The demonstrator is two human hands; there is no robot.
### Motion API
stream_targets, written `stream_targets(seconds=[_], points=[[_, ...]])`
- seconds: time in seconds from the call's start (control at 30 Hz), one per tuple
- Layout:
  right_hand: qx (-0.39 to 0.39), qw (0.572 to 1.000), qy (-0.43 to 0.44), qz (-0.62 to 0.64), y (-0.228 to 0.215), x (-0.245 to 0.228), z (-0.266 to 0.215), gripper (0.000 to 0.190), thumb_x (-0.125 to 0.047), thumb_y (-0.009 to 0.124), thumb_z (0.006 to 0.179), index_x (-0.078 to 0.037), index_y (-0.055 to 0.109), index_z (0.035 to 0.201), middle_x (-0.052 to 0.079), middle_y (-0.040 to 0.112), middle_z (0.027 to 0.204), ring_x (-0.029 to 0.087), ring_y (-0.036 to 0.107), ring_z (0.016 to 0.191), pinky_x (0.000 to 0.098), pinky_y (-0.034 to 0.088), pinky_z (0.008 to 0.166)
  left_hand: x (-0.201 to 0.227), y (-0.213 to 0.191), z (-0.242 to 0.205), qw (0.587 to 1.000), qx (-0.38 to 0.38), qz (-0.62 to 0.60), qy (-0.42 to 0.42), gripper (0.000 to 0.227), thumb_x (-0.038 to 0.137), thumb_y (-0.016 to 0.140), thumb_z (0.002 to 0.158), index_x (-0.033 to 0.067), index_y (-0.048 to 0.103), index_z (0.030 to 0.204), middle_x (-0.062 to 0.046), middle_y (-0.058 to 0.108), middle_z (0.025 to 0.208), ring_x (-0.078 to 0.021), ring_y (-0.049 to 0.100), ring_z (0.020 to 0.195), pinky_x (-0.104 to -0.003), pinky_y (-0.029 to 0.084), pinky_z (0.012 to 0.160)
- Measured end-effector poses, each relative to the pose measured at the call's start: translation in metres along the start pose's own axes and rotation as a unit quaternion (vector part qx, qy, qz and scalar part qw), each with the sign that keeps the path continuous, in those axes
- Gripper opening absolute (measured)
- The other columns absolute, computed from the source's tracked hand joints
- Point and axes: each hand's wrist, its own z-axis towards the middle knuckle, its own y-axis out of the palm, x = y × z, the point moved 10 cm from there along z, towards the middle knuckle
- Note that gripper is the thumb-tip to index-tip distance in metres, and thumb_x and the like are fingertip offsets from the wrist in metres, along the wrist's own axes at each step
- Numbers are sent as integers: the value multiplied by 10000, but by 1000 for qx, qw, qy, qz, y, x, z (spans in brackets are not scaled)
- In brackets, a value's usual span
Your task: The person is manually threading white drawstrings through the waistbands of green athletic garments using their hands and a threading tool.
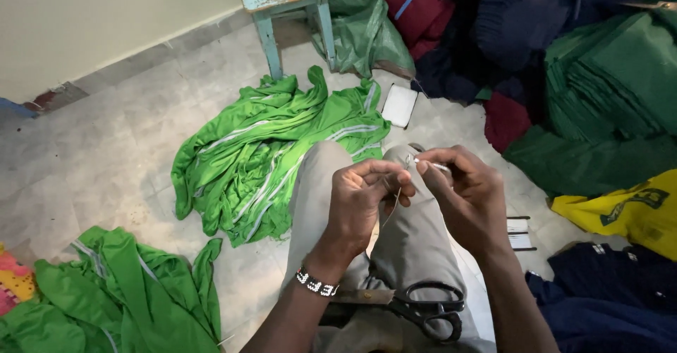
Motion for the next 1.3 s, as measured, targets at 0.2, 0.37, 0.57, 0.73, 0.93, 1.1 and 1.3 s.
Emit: stream_targets(seconds=[0.2, 0.37, 0.57, 0.73, 0.93, 1.1, 1.3], points=[[5, 1000, 25, -11, 4, 3, 2, 111, -61, 758, 957, 37, 776, 1005, 80, 572, 740, 74, 387, 693, 263, 477, 631, 0, 1, 1, 1000, -5, 8, 2, 108, 31, 778, 854, -55, 712, 854, -202, 710, 653, -236, 683, 515, -238, 403, 411], [3, 999, 44, -11, 7, 12, 0, 77, -51, 762, 941, 6, 790, 986, 51, 575, 733, 37, 424, 713, 196, 461, 655, 1, 3, 2, 1000, -9, 13, 21, 92, 19, 788, 853, -41, 720, 843, -186, 701, 652, -226, 676, 487, -213, 397, 402], [-15, 999, 36, -14, 12, 3, 3, 92, -45, 763, 948, 27, 795, 996, 120, 638, 745, 64, 463, 778, 235, 513, 696, -1, -2, 8, 999, -4, 10, 53, 73, -21, 777, 862, -51, 717, 835, -193, 681, 632, -211, 654, 448, -216, 389, 382], [-23, 999, 21, -42, 12, 3, 6, 66, -33, 764, 946, -1, 795, 994, 122, 667, 768, 86, 532, 773, 277, 541, 725, 3, -5, 8, 996, 4, 42, 84, 94, -34, 815, 820, -57, 725, 829, -194, 674, 625, -194, 625, 423, -226, 438, 388], [-13, 998, 30, -49, 11, 9, 9, 76, -45, 784, 933, -10, 803, 998, 137, 690, 806, 106, 557, 765, 301, 551, 729, 15, -1, 5, 982, -7, 129, 136, 74, -28, 817, 826, -28, 743, 830, -153, 690, 629, -152, 629, 433, -226, 469, 413], [-2, 990, 124, 67, 14, 51, 5, 158, -86, 783, 924, 23, 787, 1037, 122, 680, 729, 116, 583, 686, 266, 535, 678, 17, -1, 3, 979, -6, 139, 148, 91, -15, 823, 831, -41, 741, 861, -156, 690, 636, -145, 621, 440, -241, 488, 437], [-12, 983, 141, 114, 19, 68, 5, 129, -66, 809, 891, 43, 754, 933, 131, 672, 709, 126, 596, 647, 228, 493, 653, 23, -1, -1, 973, -5, 167, 162, 71, -6, 810, 848, 2, 744, 824, -104, 677, 614, -91, 582, 449, -233, 480, 445]])
